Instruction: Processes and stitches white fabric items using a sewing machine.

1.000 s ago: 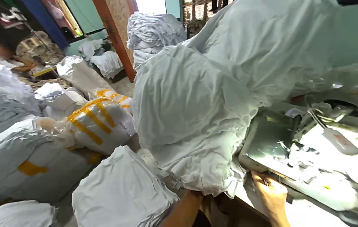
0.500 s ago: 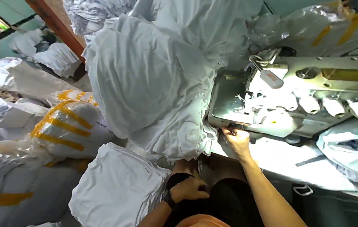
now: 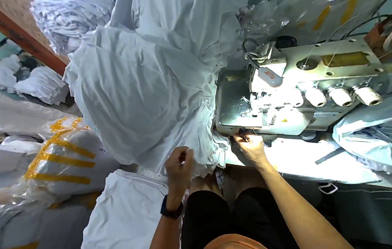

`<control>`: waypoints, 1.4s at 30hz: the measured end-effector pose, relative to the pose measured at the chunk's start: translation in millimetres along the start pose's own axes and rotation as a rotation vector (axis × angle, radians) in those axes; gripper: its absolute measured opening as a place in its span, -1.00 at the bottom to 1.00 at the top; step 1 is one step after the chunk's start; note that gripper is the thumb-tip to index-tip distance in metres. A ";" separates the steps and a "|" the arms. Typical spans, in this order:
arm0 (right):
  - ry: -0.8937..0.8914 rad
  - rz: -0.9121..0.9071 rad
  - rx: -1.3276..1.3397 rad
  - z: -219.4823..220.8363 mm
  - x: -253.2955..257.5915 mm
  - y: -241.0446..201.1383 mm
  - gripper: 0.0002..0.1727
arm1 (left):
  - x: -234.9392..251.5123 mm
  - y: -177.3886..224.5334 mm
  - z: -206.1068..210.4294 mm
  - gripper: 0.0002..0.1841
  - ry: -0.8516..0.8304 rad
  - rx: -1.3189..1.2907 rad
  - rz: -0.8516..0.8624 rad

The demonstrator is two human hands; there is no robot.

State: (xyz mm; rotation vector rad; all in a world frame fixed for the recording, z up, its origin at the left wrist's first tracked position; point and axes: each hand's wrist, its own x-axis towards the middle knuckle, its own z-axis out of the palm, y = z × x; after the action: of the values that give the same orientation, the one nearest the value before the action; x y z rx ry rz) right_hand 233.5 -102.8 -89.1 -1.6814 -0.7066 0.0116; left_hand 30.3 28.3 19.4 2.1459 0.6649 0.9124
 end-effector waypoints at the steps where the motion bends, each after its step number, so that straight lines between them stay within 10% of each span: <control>1: 0.009 -0.004 -0.004 0.0 -0.6 0.1 -0.69 | -0.5 0.2 -13.1 -0.80 -0.005 -0.027 -0.017; 6: -0.004 0.014 -0.018 0.2 -1.1 2.4 -0.68 | -12.7 -37.7 -42.5 -0.76 -0.542 0.298 -0.161; 13: 0.009 -0.005 -0.010 -1.2 -1.0 4.2 -0.68 | 0.0 -8.3 -19.5 -0.80 -0.101 0.241 0.184; 17: -0.002 -0.010 -0.020 -1.6 -0.5 3.7 -0.67 | 28.0 1.2 9.5 -0.78 -0.285 0.325 0.382; 21: -0.006 -0.003 -0.039 -1.5 -2.2 0.5 -0.66 | 70.8 -26.1 29.1 -0.73 -0.367 0.566 0.215; 26: 0.021 -0.014 -0.001 -1.1 0.7 -0.7 -0.70 | 76.1 2.8 20.8 -0.85 -0.069 0.281 0.333; 32: 0.009 0.030 0.024 -1.0 -0.9 0.2 -0.73 | 71.4 -3.0 16.3 -0.63 -0.445 0.154 0.015; 42: 0.005 0.017 0.020 0.0 -0.8 3.8 -0.67 | 69.5 -45.7 -7.4 -0.72 -0.256 0.234 -0.273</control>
State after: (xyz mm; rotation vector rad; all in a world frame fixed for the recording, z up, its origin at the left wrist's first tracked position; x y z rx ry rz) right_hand 234.5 -103.5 -92.8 -1.6676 -0.6862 0.0260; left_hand 59.5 106.5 16.4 2.2513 0.9414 0.4224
